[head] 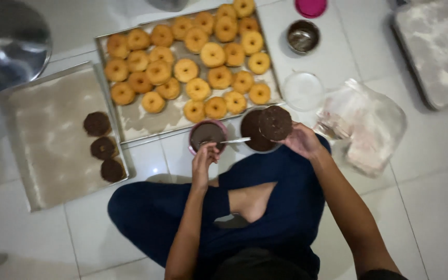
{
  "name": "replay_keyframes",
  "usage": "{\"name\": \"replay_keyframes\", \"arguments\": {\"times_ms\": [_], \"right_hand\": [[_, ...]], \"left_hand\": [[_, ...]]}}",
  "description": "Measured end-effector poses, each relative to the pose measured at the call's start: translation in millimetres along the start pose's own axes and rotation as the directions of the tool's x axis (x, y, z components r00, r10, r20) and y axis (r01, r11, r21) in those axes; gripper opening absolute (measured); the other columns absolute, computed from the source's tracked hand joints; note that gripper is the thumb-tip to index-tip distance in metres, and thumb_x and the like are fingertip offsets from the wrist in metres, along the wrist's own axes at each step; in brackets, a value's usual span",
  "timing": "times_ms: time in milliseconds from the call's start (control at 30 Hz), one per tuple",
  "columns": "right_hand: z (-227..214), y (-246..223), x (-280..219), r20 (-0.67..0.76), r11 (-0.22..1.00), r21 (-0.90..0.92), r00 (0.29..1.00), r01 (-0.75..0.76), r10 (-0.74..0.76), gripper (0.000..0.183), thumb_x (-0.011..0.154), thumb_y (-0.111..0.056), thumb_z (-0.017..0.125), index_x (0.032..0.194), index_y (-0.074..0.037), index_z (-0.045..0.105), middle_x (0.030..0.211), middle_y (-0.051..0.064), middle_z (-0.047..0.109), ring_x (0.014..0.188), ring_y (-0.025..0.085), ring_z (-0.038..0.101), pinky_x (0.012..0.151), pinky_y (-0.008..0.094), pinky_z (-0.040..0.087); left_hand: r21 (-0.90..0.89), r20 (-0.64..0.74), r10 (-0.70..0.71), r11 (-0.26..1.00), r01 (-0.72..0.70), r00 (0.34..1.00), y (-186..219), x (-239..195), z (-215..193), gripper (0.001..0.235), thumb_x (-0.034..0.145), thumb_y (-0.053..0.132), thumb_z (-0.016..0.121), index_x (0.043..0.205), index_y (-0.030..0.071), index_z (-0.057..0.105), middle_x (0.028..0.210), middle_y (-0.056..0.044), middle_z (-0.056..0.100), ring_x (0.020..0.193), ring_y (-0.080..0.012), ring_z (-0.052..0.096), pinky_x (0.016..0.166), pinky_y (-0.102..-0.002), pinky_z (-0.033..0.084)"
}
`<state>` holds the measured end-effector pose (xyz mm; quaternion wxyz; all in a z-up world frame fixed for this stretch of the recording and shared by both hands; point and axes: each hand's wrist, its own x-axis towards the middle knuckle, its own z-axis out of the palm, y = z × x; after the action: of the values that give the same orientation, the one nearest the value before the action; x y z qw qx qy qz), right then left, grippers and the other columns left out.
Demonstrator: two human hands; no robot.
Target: Dipping plain donuts into chocolate glaze and arranging them on a baking tray.
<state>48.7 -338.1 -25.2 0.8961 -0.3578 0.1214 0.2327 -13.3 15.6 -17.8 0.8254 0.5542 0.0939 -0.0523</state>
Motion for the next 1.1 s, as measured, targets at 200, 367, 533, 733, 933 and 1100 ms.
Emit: {"name": "replay_keyframes", "arguments": {"times_ms": [200,367,533,733,933,1100], "right_hand": [[41.3,19.1,83.2,0.182,0.995,0.024,0.979,-0.092,0.086,0.039,0.095,-0.014,0.051,0.13,-0.01,0.067,0.129,0.019,0.07,0.117,0.032,0.069,0.102,0.056,0.054],[133.0,65.8,163.1,0.306,0.979,-0.079,0.93,-0.188,0.203,0.038,0.098,-0.012,0.051,0.134,-0.01,0.065,0.131,0.018,0.07,0.119,0.032,0.069,0.105,0.059,0.053],[221.8,133.9,256.0,0.384,0.954,-0.21,0.88,-0.212,0.28,0.044,0.097,-0.007,0.051,0.14,-0.006,0.06,0.133,0.019,0.068,0.119,0.032,0.068,0.104,0.067,0.051],[345.8,186.2,325.8,0.415,0.9,-0.361,0.822,-0.243,0.389,0.036,0.099,-0.004,0.053,0.131,-0.013,0.067,0.121,0.007,0.075,0.106,0.02,0.073,0.091,0.052,0.061],[433.9,201.3,393.4,0.211,0.655,-0.687,0.777,-0.314,0.594,0.058,0.101,-0.003,0.045,0.158,-0.01,0.038,0.157,0.022,0.047,0.144,0.036,0.048,0.117,0.055,0.044],[467.0,210.9,443.4,0.073,0.394,-0.878,0.736,-0.273,0.673,0.055,0.1,0.001,0.05,0.153,-0.011,0.037,0.151,0.025,0.053,0.135,0.036,0.057,0.109,0.04,0.053]], "left_hand": [[0.015,-0.03,0.063,0.998,-0.062,0.998,24.6,-21.8,-24.6,0.043,0.109,0.029,0.043,0.125,-0.005,0.062,0.099,-0.016,0.064,0.081,-0.0213,0.061,0.071,-0.031,0.05],[0.043,-0.08,0.136,0.99,-0.133,0.987,43.3,-31.8,-58.9,0.04,0.108,0.028,0.047,0.129,-0.003,0.061,0.103,-0.015,0.065,0.084,-0.0211,0.061,0.075,-0.031,0.051],[0.059,-0.13,0.187,0.982,-0.181,0.974,60.1,-34.5,-79.7,0.036,0.106,0.025,0.051,0.127,-0.002,0.063,0.103,-0.014,0.067,0.086,-0.0207,0.061,0.077,-0.03,0.051],[-0.025,-0.098,0.181,0.983,-0.184,0.979,81.9,-30.9,-82.0,0.038,0.106,0.033,0.049,0.127,0.005,0.065,0.104,-0.009,0.068,0.09,-0.0154,0.062,0.08,-0.028,0.051],[-0.223,-0.007,0.18,0.959,-0.177,0.984,97.3,-24.8,-90.6,0.043,0.104,0.044,0.053,0.124,0.008,0.064,0.104,-0.001,0.065,0.094,-0.0101,0.056,0.084,-0.024,0.043],[-0.332,-0.003,0.121,0.936,-0.115,0.993,82.2,-17.9,-100.7,0.053,0.101,0.05,0.053,0.129,0.005,0.062,0.107,-0.004,0.068,0.096,-0.0104,0.061,0.08,-0.025,0.043]]}}
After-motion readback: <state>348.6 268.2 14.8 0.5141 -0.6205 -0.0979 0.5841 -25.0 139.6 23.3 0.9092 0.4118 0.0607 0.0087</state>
